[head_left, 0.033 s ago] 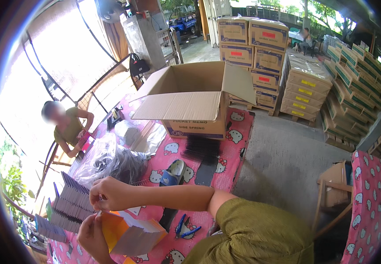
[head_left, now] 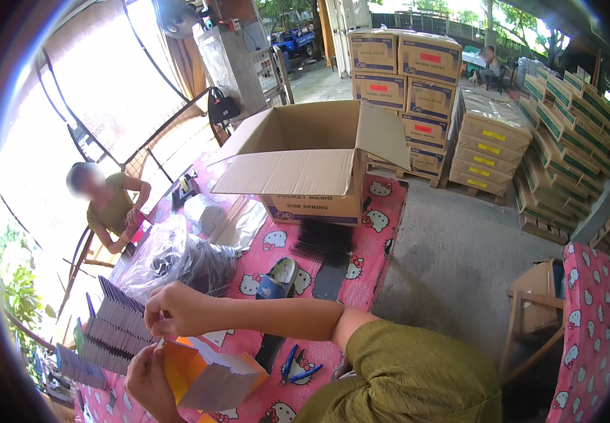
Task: The person takes a stack of paper from a box and places it on a table, then repeatedly picks up a small notebook, inserts a spiral binding through the pre-punched holes by hand, and uses a pair of snips to trim the binding.
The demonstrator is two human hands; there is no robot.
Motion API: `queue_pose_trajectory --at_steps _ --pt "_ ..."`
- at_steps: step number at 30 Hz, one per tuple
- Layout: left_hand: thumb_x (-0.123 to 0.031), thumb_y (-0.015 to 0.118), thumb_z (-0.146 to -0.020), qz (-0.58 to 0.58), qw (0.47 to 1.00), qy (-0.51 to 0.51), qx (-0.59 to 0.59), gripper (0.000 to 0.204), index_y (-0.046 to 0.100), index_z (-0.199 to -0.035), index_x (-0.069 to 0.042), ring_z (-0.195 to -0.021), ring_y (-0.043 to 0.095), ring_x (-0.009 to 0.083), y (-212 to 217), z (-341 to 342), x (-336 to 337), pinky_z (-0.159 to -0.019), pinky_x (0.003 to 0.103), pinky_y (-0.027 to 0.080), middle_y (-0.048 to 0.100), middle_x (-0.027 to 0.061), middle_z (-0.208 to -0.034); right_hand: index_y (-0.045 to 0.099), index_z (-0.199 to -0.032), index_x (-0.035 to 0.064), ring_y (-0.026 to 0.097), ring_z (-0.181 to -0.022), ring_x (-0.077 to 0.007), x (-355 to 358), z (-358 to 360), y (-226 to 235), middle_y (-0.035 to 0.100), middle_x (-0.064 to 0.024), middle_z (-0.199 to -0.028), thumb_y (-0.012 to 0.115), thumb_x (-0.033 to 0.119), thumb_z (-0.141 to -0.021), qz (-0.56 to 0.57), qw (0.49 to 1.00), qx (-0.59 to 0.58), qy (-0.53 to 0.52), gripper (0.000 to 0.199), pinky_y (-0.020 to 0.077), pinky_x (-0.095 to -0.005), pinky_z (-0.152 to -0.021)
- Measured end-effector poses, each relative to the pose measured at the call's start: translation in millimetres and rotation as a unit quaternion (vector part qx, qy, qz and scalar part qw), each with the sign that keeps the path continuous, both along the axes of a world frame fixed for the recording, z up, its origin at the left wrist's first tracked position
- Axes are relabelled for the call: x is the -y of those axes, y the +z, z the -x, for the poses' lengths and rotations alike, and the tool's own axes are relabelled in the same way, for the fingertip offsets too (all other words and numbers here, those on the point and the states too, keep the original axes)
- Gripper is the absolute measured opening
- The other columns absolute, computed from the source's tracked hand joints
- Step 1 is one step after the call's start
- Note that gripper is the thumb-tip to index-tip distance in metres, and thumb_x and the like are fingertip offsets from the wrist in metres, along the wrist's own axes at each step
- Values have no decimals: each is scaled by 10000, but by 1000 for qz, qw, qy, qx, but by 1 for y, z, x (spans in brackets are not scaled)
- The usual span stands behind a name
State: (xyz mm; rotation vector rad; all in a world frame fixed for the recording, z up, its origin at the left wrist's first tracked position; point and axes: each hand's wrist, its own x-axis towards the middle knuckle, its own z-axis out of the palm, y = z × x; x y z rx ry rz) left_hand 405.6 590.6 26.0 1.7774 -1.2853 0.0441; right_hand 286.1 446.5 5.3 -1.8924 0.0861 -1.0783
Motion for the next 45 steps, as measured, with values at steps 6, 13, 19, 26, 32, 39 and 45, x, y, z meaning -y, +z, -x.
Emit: queue_pose_trajectory --at_steps 6,13,19,26,32,39,45 --pt "-52 685 -764 101 975 5 199 114 686 -855 17 -937 598 231 -12 0 -3 -871 365 435 673 77 -897 693 -776 -12 652 -687 -147 5 14 7 668 -101 -715 693 28 -703 -39 993 -46 97 83 498 -264 -631" --pt "-55 687 -781 147 984 22 94 135 692 -892 21 -916 593 231 -30 9 2 -848 353 463 663 101 -907 684 -779 -30 664 -671 -162 9 15 9 680 -117 -728 702 22 -687 29 995 -61 69 108 508 -259 -609" --pt "-40 690 -783 113 988 37 97 136 691 -901 26 -878 590 199 -31 -3 1 -803 315 476 656 96 -885 670 -750 -36 660 -650 -185 8 11 12 664 -125 -703 699 6 -666 26 994 -62 87 99 497 -286 -578" --pt "-64 699 -781 122 989 35 77 144 685 -890 29 -860 576 194 -31 -2 5 -785 319 465 654 81 -870 681 -754 -45 662 -645 -163 18 9 15 678 -129 -708 711 2 -675 0 990 -67 122 97 506 -259 -587" --pt "-46 713 -768 139 987 37 65 127 691 -876 19 -849 570 188 -29 4 9 -770 311 464 650 76 -855 682 -775 -41 660 -658 -220 19 6 12 660 -142 -697 711 66 -719 -24 981 -136 133 124 503 -300 -592" --pt "-91 680 -826 129 988 61 -60 191 649 -964 37 -870 577 155 -32 8 5 -795 284 467 611 60 -891 521 -945 16 588 -944 -357 -5 14 11 537 -173 -1048 663 110 -741 184 966 -181 -18 266 478 -429 -718" --pt "-98 675 -842 120 989 55 -66 152 637 -935 16 -861 572 137 -31 7 1 -792 259 466 589 53 -889 532 -905 20 606 -883 -337 -10 8 5 564 -147 -918 637 141 -759 231 959 -145 -77 218 488 -417 -677"
